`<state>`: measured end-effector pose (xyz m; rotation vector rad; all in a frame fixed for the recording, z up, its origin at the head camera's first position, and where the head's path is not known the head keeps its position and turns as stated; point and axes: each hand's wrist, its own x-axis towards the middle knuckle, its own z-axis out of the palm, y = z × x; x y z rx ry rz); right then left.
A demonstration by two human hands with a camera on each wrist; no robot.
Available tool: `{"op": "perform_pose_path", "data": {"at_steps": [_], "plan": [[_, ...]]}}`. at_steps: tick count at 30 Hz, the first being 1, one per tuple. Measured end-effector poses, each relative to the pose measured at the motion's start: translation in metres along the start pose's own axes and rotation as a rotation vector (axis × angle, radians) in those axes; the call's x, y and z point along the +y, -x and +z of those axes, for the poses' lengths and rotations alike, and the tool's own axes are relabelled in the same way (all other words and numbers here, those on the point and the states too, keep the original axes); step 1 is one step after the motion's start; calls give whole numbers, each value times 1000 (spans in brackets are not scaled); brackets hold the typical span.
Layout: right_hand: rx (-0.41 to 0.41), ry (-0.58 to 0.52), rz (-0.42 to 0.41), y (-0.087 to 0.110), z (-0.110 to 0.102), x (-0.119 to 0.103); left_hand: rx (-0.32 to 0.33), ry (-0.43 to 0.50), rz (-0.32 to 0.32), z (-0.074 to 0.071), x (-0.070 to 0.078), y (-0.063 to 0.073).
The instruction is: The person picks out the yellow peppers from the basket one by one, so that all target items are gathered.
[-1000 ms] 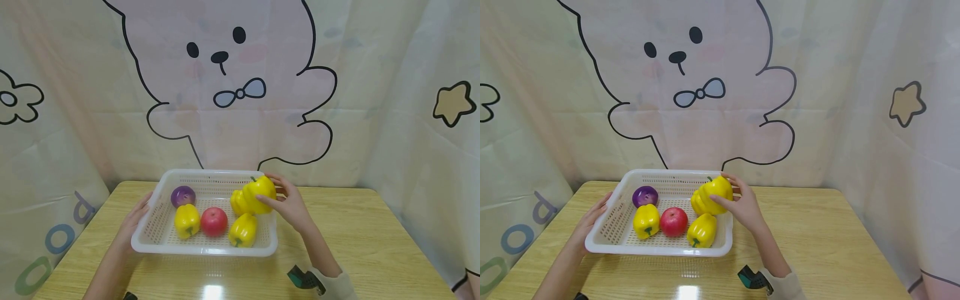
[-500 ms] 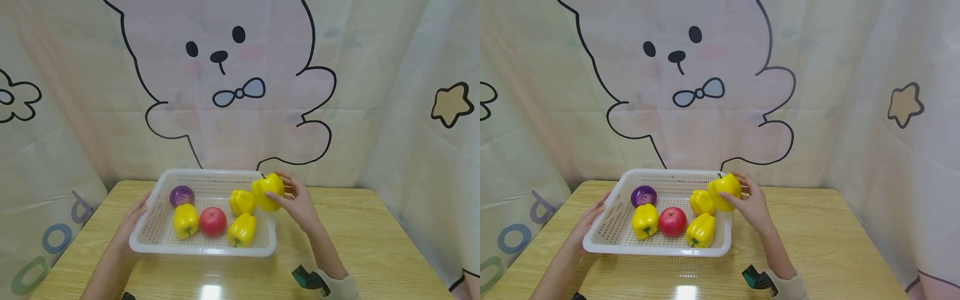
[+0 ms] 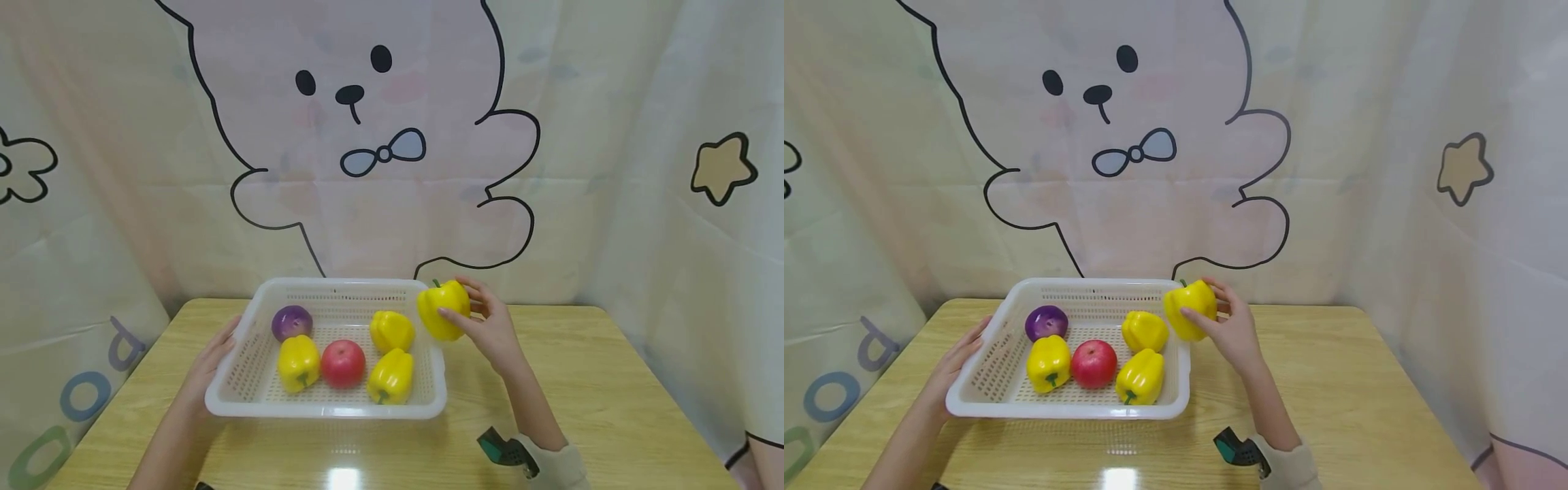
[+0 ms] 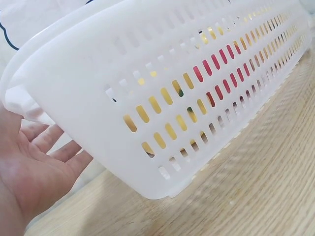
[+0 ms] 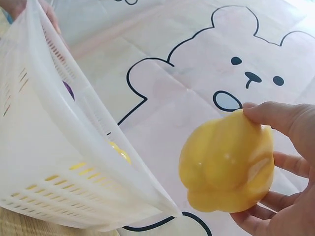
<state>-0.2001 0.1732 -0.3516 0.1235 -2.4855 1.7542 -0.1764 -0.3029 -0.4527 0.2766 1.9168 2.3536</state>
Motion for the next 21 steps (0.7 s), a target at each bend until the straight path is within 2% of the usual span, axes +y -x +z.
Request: {"op": "perform_pose_path", "data": {"at_steps": [6,13,21], "plan": [[25,10,24,-2,-4,5,4,-5,6,0,-1,1],[35,-4,15,-7,-8,11,-12,20,47,0,-2,1],[59,-1,39,-11,-11,19,-10,15,26,0,-1,1]]}}
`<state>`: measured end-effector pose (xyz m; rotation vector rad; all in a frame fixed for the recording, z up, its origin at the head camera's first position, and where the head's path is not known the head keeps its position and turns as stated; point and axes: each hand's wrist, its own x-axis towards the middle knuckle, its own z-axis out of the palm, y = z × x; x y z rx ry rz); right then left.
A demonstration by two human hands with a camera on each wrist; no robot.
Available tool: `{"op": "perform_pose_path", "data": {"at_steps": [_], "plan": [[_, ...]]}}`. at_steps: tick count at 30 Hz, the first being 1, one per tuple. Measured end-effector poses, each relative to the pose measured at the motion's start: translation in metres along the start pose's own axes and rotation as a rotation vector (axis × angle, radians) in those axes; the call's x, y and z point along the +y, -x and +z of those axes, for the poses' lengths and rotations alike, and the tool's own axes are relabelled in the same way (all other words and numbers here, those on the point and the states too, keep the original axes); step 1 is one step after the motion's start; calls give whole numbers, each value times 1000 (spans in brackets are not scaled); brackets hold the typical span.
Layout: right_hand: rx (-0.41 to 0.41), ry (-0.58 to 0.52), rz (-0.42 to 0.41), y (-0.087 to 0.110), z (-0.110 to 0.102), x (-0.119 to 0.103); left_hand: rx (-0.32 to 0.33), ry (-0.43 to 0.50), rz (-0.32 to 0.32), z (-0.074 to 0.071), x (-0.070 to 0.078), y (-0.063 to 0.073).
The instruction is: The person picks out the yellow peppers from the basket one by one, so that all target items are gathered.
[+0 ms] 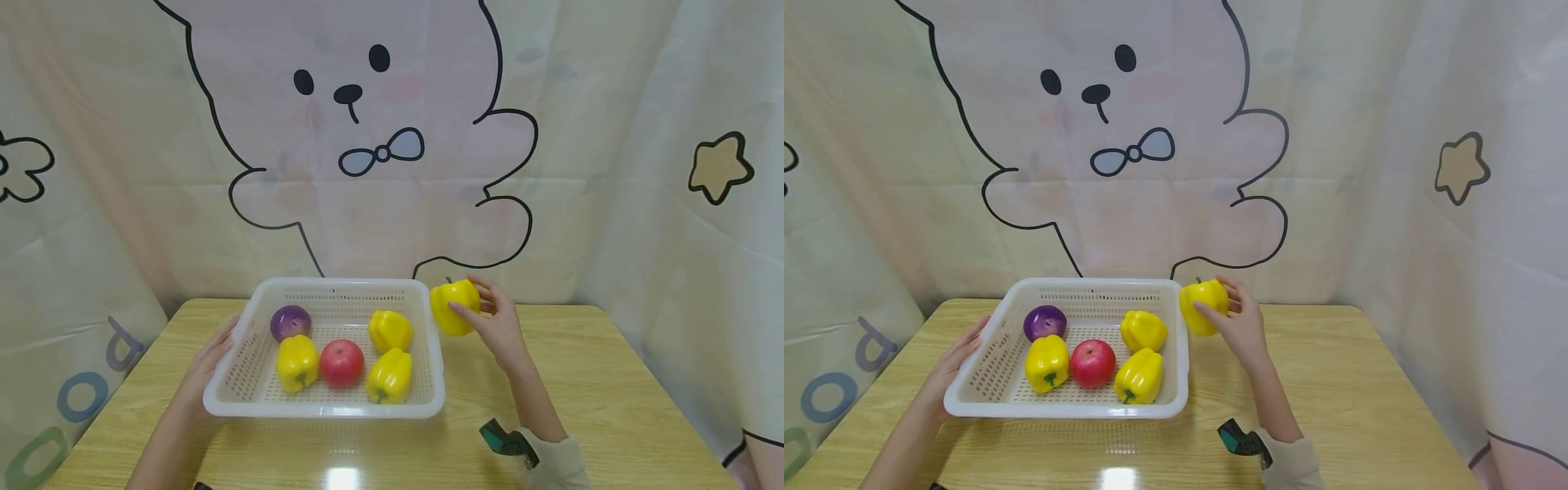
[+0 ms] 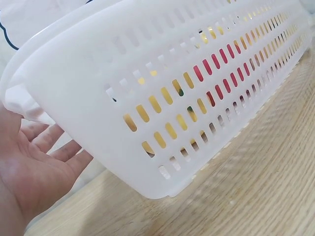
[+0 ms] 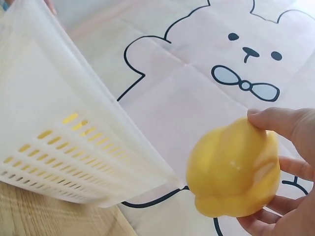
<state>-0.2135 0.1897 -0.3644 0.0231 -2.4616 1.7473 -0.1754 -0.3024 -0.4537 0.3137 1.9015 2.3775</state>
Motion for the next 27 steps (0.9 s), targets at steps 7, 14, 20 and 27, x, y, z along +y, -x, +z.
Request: {"op": "perform_pose_path", "data": {"at_steps": [7,14,20,27], "plan": [[17,16,48,-2,-1,4,-24,14,5,-1,0,-1],[35,-4,96,-9,0,16,-52,40,14,-2,0,-1],[54,16,121,-14,-1,28,-9,4,-2,0,0,0],[66,37,122,-16,-1,38,-15,-2,8,0,0,0]]}}
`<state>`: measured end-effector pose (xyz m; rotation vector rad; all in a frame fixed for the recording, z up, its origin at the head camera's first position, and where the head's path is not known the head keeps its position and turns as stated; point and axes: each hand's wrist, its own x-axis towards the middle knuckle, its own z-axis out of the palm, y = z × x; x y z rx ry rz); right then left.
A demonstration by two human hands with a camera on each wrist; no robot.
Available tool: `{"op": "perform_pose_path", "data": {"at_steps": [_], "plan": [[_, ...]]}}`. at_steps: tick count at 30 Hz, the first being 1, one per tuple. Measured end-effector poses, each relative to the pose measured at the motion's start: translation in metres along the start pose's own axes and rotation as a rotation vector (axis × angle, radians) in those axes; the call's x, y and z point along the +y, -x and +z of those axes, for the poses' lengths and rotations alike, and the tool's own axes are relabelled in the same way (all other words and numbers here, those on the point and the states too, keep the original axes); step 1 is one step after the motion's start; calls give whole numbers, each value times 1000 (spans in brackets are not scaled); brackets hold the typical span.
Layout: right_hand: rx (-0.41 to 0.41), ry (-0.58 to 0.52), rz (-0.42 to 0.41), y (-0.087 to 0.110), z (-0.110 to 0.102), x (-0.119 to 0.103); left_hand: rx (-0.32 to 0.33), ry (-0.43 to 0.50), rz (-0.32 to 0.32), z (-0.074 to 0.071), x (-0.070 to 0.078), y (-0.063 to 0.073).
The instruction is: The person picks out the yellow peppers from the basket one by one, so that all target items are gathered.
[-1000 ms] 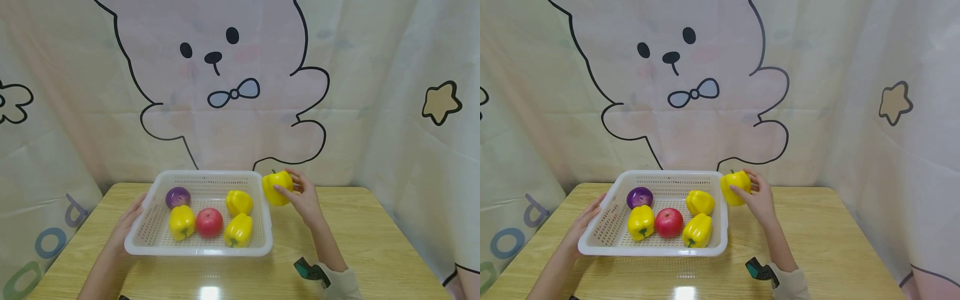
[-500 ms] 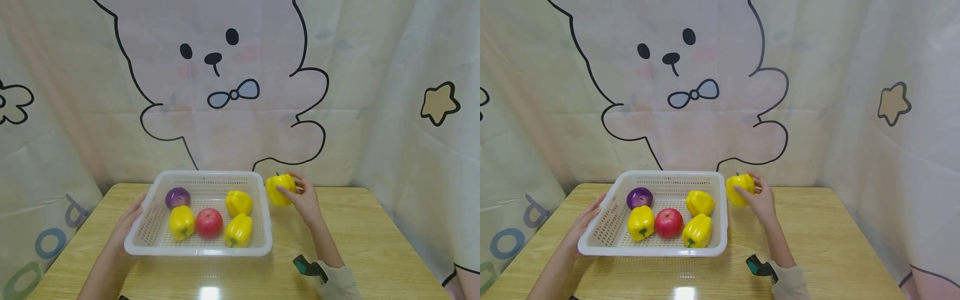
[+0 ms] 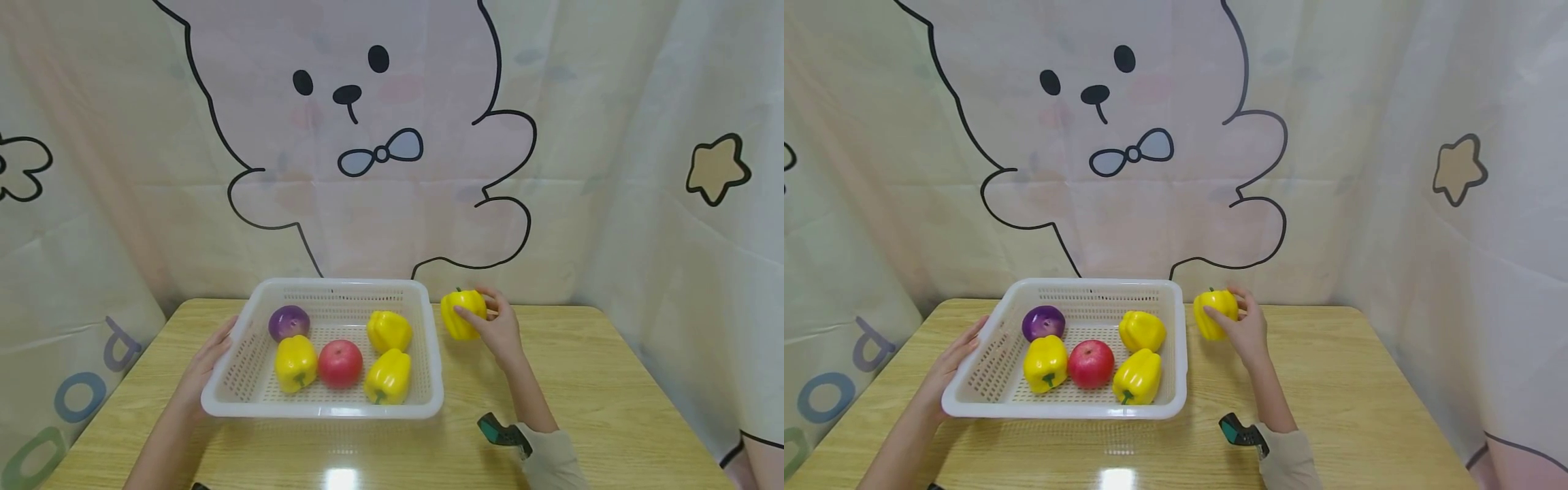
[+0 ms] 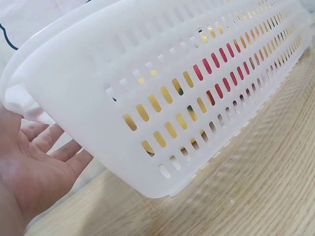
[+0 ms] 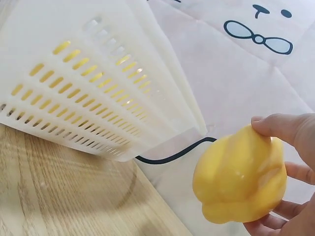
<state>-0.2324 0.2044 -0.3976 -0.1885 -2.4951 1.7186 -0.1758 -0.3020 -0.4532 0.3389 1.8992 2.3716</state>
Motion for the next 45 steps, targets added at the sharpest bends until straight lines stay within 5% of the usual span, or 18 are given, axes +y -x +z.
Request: {"op": "perform_pose_path", "data": {"at_steps": [25,45], "plan": [[31,37,90,-14,7,32,-26,15,24,-2,-2,-1],[51,97,78,-20,12,47,-15,12,30,-2,-3,-1]]}}
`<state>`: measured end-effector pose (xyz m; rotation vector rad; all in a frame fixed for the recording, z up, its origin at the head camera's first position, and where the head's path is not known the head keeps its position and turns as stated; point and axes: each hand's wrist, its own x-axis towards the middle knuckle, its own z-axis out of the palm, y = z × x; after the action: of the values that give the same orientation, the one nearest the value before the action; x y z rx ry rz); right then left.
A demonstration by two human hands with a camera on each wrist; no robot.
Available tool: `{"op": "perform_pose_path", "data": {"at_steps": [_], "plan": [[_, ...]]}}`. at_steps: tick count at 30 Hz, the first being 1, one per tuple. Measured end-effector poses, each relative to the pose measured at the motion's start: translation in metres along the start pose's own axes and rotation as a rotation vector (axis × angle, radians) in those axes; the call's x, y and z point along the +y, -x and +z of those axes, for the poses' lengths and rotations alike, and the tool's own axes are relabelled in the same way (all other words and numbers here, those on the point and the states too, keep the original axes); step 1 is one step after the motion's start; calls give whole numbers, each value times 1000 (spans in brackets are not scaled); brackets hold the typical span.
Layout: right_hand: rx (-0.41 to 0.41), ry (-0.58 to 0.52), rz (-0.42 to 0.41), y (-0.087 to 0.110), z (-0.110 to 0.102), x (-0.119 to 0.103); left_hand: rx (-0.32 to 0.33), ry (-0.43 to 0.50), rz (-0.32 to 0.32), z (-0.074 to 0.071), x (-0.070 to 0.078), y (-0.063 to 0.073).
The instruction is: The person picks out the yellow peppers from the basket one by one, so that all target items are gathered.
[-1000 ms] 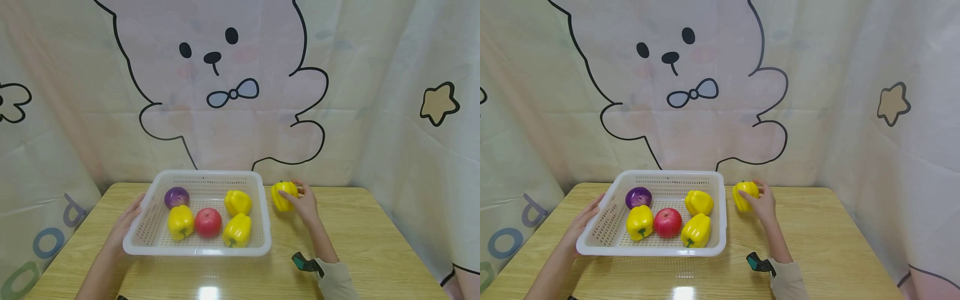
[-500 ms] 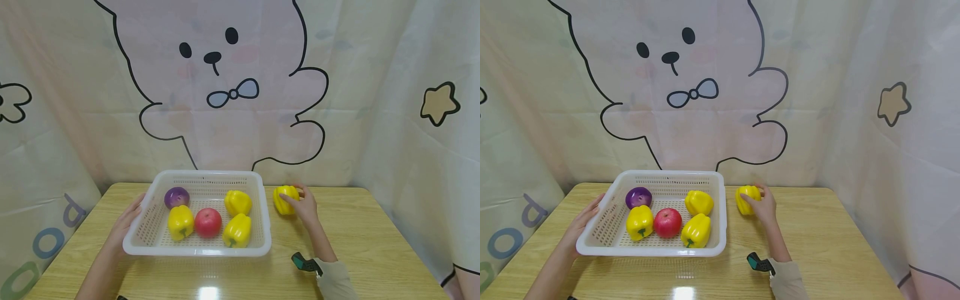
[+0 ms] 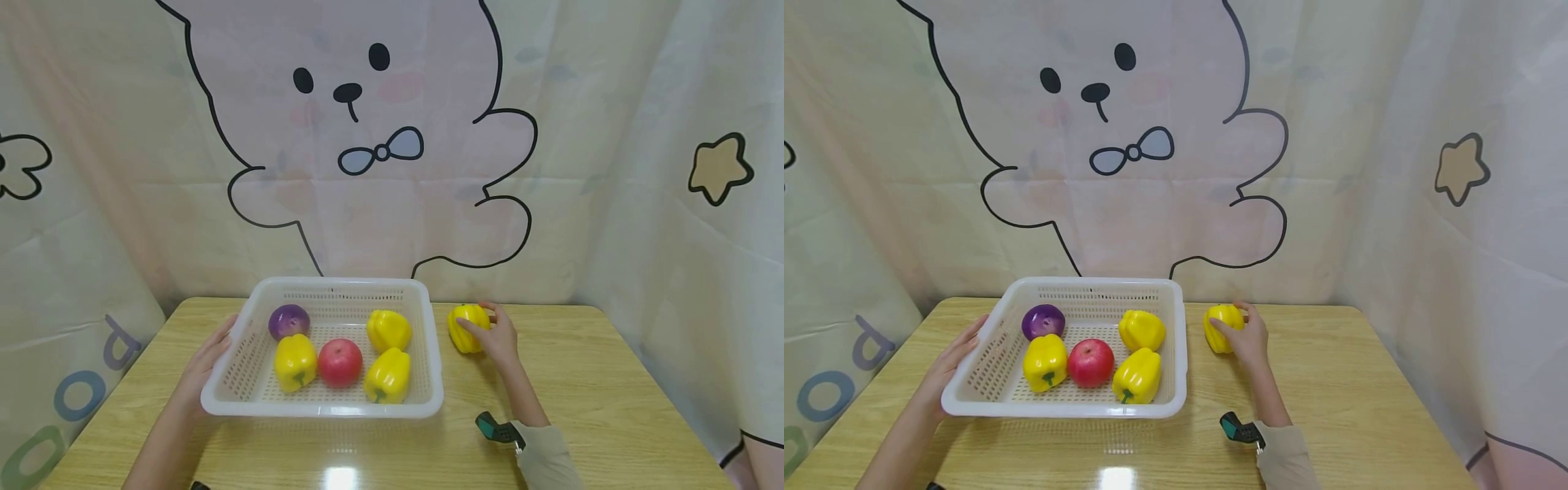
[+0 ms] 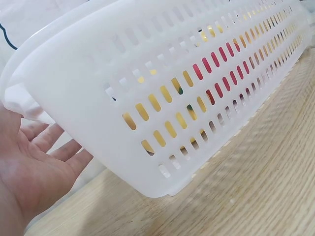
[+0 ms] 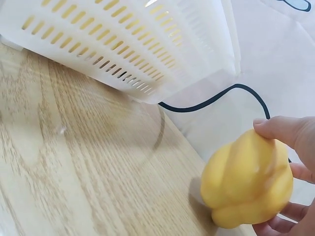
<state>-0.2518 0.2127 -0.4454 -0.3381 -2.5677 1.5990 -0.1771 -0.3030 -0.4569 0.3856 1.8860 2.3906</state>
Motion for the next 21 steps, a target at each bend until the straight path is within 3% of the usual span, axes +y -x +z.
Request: {"op": "perform_pose_path", "data": {"at_steps": [11,21], "plan": [[32,21,-40,1,5,2,14,-13,-38,-1,3,0],[97,21,-73,4,13,3,24,7,-27,-1,2,0]]}}
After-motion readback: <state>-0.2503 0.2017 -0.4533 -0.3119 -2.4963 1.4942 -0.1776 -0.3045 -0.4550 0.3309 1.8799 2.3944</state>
